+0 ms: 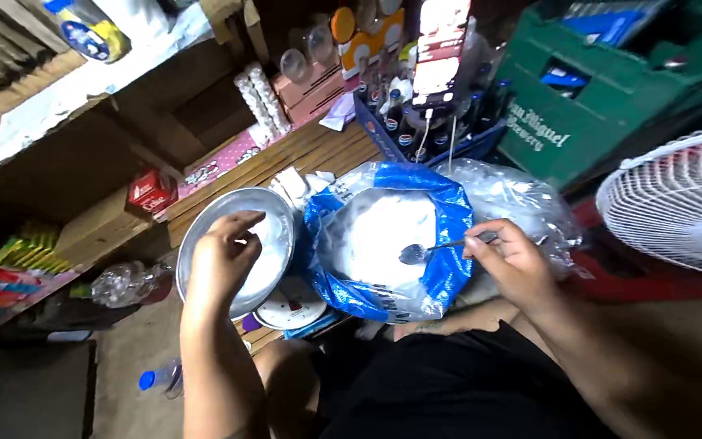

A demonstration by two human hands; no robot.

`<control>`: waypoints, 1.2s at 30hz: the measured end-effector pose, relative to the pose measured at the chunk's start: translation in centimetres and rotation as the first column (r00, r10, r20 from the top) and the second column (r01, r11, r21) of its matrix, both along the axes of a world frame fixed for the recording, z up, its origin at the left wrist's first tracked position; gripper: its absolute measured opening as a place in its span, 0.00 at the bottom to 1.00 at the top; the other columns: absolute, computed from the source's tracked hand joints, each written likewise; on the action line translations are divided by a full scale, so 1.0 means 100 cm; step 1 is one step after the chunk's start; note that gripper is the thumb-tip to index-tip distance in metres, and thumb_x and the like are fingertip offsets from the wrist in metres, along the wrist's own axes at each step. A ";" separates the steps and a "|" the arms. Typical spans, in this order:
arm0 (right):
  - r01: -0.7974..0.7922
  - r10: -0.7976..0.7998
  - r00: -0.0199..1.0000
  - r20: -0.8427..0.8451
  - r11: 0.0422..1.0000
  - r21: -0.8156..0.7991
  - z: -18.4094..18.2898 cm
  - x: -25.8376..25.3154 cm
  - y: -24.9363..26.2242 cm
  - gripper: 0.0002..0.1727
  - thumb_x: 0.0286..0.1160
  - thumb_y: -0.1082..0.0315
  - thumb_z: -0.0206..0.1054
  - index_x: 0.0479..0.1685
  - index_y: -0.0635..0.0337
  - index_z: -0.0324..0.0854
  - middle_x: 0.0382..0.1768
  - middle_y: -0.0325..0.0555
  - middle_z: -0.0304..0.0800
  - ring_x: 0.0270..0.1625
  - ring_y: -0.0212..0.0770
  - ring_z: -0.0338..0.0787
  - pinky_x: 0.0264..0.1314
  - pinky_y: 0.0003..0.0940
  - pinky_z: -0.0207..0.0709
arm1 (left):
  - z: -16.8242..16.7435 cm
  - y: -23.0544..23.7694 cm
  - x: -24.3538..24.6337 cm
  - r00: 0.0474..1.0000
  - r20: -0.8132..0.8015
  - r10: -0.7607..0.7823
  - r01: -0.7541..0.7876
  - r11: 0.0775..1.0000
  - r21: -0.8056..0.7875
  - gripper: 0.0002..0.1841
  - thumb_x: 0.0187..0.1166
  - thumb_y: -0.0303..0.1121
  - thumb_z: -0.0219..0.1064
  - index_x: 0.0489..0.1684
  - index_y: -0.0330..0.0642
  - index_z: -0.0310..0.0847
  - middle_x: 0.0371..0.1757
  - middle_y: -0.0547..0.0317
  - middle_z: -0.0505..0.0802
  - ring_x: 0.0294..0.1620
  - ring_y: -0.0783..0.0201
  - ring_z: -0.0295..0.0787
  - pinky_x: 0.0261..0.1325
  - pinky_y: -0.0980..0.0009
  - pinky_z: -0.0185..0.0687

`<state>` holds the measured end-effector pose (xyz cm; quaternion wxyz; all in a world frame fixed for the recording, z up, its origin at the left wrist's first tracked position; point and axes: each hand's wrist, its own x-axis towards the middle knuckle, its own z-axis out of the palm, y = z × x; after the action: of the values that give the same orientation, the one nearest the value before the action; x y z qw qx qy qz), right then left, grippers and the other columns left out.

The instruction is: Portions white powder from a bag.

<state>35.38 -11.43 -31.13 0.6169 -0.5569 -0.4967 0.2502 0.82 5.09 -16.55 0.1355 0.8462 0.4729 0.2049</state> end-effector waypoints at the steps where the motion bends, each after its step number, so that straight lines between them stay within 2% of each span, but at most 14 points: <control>1: 0.005 -0.005 1.000 0.020 1.000 -0.006 -0.002 -0.001 0.001 0.09 0.82 0.65 0.62 0.55 0.52 0.79 0.37 0.26 0.87 0.37 0.21 0.88 0.47 0.22 0.86 | -0.007 -0.001 0.001 1.000 0.020 0.006 -0.006 1.000 0.009 0.18 0.78 0.20 0.65 0.65 0.38 0.87 0.66 0.45 0.89 0.44 0.57 0.91 0.46 0.57 0.88; 5: 0.025 -0.017 0.990 0.142 0.998 -0.050 -0.009 -0.006 0.008 0.11 0.82 0.63 0.62 0.54 0.59 0.80 0.36 0.34 0.87 0.37 0.23 0.87 0.45 0.24 0.85 | -0.031 -0.007 -0.005 0.988 0.149 0.038 -0.042 0.999 0.022 0.18 0.78 0.24 0.63 0.64 0.41 0.88 0.67 0.50 0.89 0.44 0.64 0.91 0.45 0.65 0.88; 8: 0.038 -0.026 0.944 0.328 0.999 -0.030 -0.006 -0.010 0.017 0.12 0.84 0.64 0.59 0.53 0.63 0.81 0.36 0.40 0.86 0.35 0.25 0.85 0.42 0.24 0.83 | -0.045 -0.012 -0.010 0.966 0.255 0.036 -0.043 0.999 0.020 0.18 0.77 0.27 0.62 0.62 0.42 0.89 0.65 0.53 0.89 0.44 0.73 0.89 0.44 0.75 0.85; 10: 0.030 -0.017 0.895 0.446 0.999 -0.022 -0.002 -0.013 0.025 0.14 0.87 0.64 0.56 0.54 0.65 0.80 0.38 0.45 0.86 0.38 0.29 0.86 0.47 0.28 0.84 | -0.054 -0.011 -0.015 0.951 0.309 -0.003 -0.006 1.000 0.028 0.18 0.77 0.29 0.62 0.62 0.42 0.89 0.65 0.55 0.89 0.43 0.78 0.88 0.43 0.80 0.84; 14: 0.055 -0.005 0.811 0.585 0.996 -0.068 0.001 -0.016 0.042 0.15 0.89 0.64 0.54 0.54 0.65 0.81 0.42 0.53 0.88 0.46 0.44 0.89 0.56 0.43 0.84 | -0.057 -0.010 -0.019 0.942 0.335 -0.034 0.030 0.999 0.017 0.17 0.78 0.29 0.62 0.63 0.41 0.89 0.65 0.55 0.89 0.44 0.78 0.88 0.44 0.81 0.85; 20: 0.050 0.016 0.669 0.743 0.996 -0.067 0.006 -0.029 0.069 0.17 0.91 0.63 0.51 0.53 0.65 0.82 0.45 0.57 0.90 0.52 0.55 0.92 0.64 0.55 0.81 | -0.055 -0.006 -0.017 0.943 0.325 -0.066 0.055 0.998 0.042 0.16 0.79 0.29 0.61 0.59 0.42 0.90 0.68 0.53 0.88 0.48 0.77 0.88 0.48 0.82 0.84; 25: 0.030 0.060 0.625 0.778 0.994 -0.101 0.003 -0.041 0.083 0.17 0.91 0.63 0.50 0.51 0.63 0.84 0.44 0.56 0.91 0.53 0.56 0.92 0.62 0.57 0.81 | -0.056 -0.005 -0.018 0.937 0.343 -0.059 0.043 0.998 0.054 0.15 0.79 0.31 0.62 0.56 0.42 0.92 0.69 0.55 0.88 0.47 0.78 0.87 0.46 0.83 0.83; 31: 0.020 0.196 0.578 0.792 0.967 -0.253 -0.010 -0.050 0.095 0.14 0.89 0.65 0.55 0.53 0.61 0.85 0.48 0.55 0.92 0.57 0.57 0.91 0.63 0.57 0.81 | -0.058 -0.003 -0.013 0.928 0.370 -0.044 0.020 0.997 0.069 0.14 0.79 0.32 0.63 0.55 0.43 0.92 0.69 0.54 0.88 0.47 0.78 0.88 0.46 0.83 0.84; 36: -0.018 0.238 0.621 0.747 0.957 -0.290 -0.028 -0.058 0.092 0.11 0.87 0.67 0.59 0.51 0.62 0.85 0.46 0.54 0.92 0.55 0.55 0.92 0.64 0.54 0.83 | -0.060 -0.003 -0.013 0.930 0.368 -0.023 0.002 0.998 0.057 0.14 0.79 0.32 0.63 0.55 0.44 0.92 0.69 0.56 0.87 0.45 0.79 0.87 0.44 0.83 0.83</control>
<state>29.57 -2.20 -33.94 0.2471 -0.6473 -0.7152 0.0920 -0.53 4.76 -22.50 0.1997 0.7993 0.4278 0.3718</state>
